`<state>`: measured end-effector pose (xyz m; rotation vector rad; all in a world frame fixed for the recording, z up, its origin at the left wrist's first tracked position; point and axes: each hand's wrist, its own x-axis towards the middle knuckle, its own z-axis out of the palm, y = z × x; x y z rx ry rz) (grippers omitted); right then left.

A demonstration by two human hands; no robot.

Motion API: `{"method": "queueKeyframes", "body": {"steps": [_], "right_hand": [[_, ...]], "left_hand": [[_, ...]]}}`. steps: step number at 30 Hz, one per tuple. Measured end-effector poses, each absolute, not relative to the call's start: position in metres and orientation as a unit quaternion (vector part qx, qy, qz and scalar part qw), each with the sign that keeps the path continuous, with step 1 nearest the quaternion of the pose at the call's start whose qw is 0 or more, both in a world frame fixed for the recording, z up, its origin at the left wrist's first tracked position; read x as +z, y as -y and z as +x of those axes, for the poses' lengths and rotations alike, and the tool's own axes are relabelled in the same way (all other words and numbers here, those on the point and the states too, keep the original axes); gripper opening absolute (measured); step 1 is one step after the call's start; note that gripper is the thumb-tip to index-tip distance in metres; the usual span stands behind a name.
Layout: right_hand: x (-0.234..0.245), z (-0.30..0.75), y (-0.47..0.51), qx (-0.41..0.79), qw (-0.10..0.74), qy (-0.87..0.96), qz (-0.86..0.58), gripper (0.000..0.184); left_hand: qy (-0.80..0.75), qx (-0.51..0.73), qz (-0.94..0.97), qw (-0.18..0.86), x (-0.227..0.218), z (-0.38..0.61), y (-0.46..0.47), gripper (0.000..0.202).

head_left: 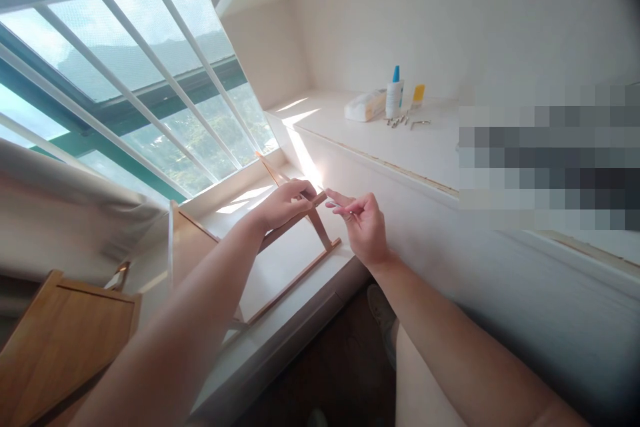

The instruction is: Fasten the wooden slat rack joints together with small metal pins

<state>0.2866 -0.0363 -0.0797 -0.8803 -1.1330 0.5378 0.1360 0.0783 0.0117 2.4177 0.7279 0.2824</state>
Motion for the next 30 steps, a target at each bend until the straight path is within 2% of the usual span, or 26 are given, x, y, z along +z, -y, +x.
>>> {"method": "queueKeyframes", "body": {"steps": [10,17,30], "right_hand": [[-0.078,0.276,0.036,0.203,0.722,0.532,-0.394,0.006],[-0.082,0.270,0.028,0.170,0.690,0.551,-0.437,0.020],[-0.086,0.269,0.022,0.072,0.678,0.596,-0.424,0.021]], "left_hand": [[-0.265,0.113,0.910,0.300,0.011,0.137,-0.079,0.020],[-0.262,0.112,0.909,0.305,0.012,0.137,-0.078,0.020],[-0.257,0.119,0.904,0.319,0.011,0.138,-0.078,0.017]]}}
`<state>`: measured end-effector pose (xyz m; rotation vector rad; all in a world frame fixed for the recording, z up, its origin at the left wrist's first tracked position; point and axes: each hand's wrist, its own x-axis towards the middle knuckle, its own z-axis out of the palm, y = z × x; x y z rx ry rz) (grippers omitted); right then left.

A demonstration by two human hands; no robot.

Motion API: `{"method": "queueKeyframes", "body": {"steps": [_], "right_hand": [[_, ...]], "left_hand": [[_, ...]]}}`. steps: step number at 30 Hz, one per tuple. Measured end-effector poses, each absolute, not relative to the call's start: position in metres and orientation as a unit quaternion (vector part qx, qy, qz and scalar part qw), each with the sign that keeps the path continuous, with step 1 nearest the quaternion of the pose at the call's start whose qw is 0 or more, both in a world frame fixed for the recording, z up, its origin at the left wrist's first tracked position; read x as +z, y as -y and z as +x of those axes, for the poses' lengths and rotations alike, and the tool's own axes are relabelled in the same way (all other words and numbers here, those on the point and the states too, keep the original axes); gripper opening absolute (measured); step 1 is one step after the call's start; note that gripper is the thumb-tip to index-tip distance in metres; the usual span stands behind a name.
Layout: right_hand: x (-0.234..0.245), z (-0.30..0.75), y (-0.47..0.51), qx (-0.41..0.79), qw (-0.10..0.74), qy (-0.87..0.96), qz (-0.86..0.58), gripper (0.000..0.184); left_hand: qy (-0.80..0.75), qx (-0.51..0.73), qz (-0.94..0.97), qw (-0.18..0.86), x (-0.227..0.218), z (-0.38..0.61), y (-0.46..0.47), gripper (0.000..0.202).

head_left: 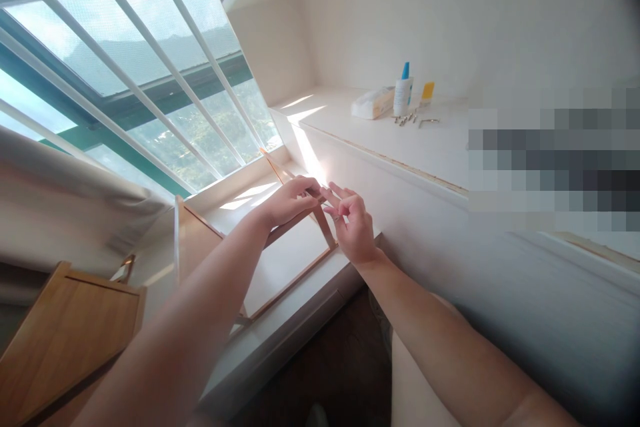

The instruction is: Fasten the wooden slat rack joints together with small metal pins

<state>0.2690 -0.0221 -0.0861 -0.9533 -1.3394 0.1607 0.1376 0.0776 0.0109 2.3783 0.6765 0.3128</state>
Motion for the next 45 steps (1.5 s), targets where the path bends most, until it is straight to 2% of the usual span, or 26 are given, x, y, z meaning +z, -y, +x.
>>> {"method": "queueKeyframes", "body": {"steps": [11,20,32,45], "right_hand": [[-0.081,0.265,0.025,0.010,0.639,0.608,-0.470,0.019],[-0.081,0.253,0.028,-0.016,0.637,0.564,-0.525,0.009],[-0.076,0.244,0.025,0.022,0.650,0.530,-0.544,0.007],[-0.076,0.251,0.025,0.044,0.649,0.562,-0.511,0.002]], "left_hand": [[-0.269,0.116,0.903,0.315,0.011,0.138,-0.076,0.019],[-0.265,0.110,0.906,0.311,0.013,0.136,-0.076,0.019],[-0.259,0.126,0.906,0.311,0.009,0.137,-0.079,0.013],[-0.273,0.126,0.897,0.323,0.009,0.137,-0.078,0.026]]}}
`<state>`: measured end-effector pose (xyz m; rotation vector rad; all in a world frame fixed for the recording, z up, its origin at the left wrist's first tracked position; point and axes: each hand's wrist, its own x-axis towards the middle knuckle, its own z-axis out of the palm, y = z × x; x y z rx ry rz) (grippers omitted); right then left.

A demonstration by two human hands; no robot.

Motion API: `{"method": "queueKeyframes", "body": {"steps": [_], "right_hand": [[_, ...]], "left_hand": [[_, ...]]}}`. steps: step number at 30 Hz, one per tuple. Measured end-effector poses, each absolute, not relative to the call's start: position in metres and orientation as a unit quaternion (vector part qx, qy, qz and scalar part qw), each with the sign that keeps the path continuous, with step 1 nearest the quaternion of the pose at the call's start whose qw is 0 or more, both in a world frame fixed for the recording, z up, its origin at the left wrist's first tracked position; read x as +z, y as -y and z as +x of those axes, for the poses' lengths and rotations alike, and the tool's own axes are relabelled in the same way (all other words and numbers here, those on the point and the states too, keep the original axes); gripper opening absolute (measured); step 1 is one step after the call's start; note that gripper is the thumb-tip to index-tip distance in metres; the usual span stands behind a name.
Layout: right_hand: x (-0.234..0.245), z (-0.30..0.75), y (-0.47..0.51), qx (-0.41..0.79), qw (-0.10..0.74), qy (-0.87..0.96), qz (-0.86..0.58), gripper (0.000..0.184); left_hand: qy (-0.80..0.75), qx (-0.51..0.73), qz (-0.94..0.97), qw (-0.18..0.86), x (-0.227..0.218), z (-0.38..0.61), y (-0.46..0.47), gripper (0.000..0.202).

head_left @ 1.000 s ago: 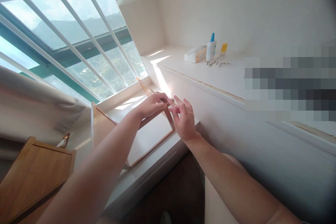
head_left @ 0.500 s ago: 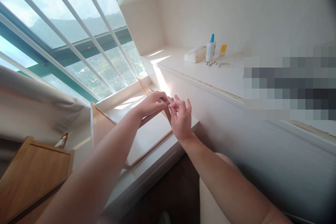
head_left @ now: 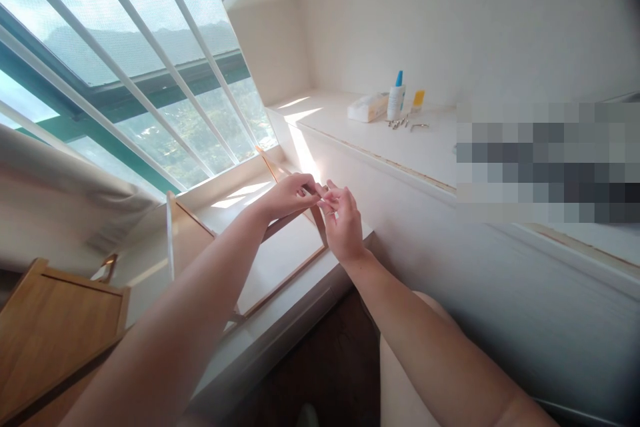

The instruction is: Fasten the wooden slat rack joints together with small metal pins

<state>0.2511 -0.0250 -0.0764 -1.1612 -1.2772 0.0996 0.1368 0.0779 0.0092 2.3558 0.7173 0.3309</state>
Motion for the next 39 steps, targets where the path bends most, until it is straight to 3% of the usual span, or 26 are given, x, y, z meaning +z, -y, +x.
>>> {"method": "queueKeyframes", "body": {"steps": [24,32,39], "right_hand": [[-0.075,0.270,0.038,0.130,0.638,0.618,-0.441,0.021],[-0.067,0.286,0.047,0.076,0.617,0.631,-0.464,0.034],[-0.074,0.303,0.055,0.041,0.566,0.659,-0.494,0.014]], "left_hand": [[-0.281,0.128,0.903,0.299,0.006,0.134,-0.080,0.027],[-0.287,0.123,0.904,0.290,0.006,0.134,-0.081,0.028],[-0.290,0.128,0.904,0.286,0.008,0.135,-0.077,0.025]]}}
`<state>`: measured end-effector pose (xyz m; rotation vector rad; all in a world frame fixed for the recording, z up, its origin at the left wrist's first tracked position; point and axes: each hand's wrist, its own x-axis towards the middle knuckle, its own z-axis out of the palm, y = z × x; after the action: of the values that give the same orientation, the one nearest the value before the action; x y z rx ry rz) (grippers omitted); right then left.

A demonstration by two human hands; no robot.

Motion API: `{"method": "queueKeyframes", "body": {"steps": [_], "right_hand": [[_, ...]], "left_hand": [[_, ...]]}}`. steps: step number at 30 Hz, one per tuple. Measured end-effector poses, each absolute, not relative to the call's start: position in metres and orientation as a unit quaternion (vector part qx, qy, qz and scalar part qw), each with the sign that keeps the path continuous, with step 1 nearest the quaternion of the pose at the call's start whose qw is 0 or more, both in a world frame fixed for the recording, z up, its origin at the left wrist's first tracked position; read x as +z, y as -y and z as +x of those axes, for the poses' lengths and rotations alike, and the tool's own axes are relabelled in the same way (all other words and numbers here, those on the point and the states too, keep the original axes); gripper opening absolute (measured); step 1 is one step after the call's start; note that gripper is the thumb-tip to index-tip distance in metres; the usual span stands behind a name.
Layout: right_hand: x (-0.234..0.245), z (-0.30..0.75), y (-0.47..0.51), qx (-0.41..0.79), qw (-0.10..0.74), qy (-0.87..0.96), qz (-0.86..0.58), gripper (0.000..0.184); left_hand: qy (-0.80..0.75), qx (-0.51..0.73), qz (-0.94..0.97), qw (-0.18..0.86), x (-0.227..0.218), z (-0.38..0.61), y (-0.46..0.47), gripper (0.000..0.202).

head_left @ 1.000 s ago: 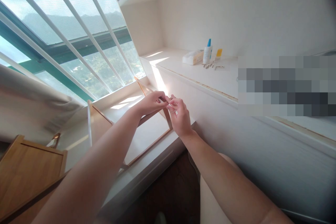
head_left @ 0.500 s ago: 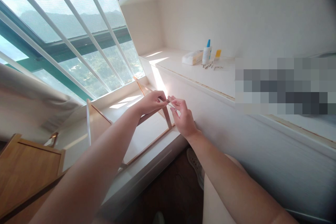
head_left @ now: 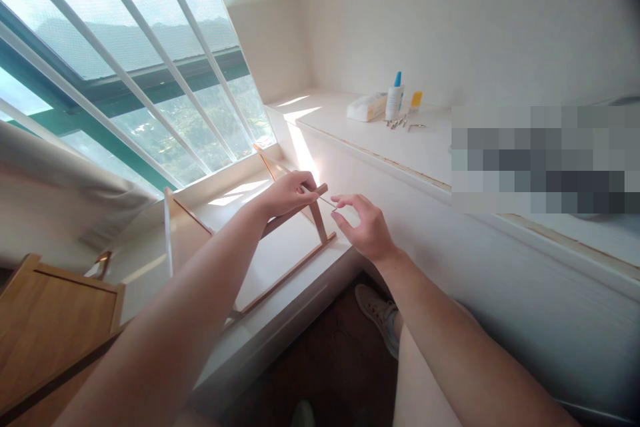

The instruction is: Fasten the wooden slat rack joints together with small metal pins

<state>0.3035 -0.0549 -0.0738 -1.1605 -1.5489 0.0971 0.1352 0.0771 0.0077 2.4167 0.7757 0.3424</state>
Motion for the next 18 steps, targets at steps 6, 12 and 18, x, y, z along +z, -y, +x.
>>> {"method": "queueKeyframes", "body": {"steps": [6,12,18], "right_hand": [[-0.084,0.302,0.052,0.030,0.574,0.656,-0.489,0.017],[-0.084,0.305,0.046,0.020,0.565,0.672,-0.478,0.016],[-0.080,0.303,0.043,0.026,0.558,0.680,-0.474,0.012]], "left_hand": [[-0.300,0.125,0.903,0.280,0.009,0.136,-0.075,0.027],[-0.295,0.121,0.905,0.283,0.009,0.137,-0.076,0.025],[-0.284,0.111,0.910,0.282,0.013,0.137,-0.075,0.021]]}}
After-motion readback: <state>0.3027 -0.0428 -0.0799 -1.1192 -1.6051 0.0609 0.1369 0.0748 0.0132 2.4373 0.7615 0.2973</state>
